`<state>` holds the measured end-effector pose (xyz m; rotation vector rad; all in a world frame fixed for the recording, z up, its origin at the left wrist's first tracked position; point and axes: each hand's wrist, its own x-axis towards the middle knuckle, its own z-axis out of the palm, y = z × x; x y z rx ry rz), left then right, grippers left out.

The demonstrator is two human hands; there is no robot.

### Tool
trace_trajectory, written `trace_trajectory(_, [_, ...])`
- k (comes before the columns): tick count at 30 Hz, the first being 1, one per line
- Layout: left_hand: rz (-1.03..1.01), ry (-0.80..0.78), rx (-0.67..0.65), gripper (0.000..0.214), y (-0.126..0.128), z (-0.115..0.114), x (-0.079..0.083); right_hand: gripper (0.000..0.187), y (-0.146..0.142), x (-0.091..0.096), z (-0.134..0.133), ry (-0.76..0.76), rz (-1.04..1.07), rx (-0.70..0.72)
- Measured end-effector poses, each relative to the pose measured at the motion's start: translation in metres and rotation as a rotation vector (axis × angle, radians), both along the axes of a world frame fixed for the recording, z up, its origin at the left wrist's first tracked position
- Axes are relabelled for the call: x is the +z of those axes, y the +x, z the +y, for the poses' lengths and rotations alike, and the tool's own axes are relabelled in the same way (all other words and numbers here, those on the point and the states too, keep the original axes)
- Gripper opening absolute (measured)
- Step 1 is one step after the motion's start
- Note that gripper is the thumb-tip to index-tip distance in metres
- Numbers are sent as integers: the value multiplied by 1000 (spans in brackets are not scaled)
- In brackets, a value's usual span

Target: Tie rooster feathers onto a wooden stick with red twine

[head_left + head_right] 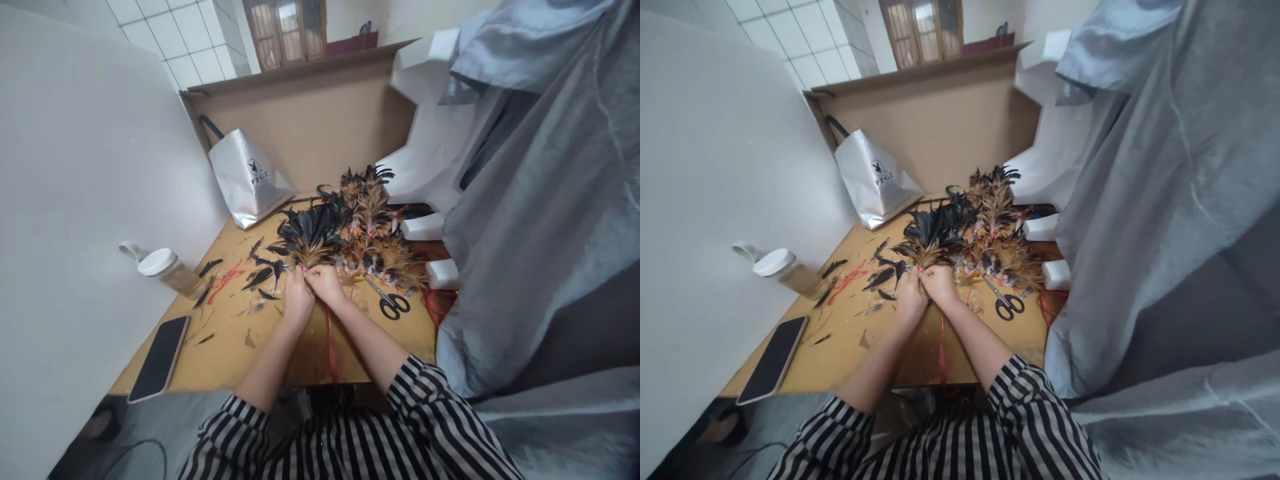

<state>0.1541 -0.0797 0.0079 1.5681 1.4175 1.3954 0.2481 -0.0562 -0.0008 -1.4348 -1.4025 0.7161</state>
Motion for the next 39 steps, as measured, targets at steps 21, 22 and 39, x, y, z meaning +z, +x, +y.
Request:
trace_trajectory(21, [-786,-474,-372,29,-8,18,15,18,7,10,-3,-221,754,198])
trace_trajectory(22, [-762,-470,-350,30,-9,18,13,17,6,9,-3,-205,722,168])
trace_trajectory(39, [-727,-542,-234,25,-11,22,0,10,-9,-3,-1,-84,430,-21])
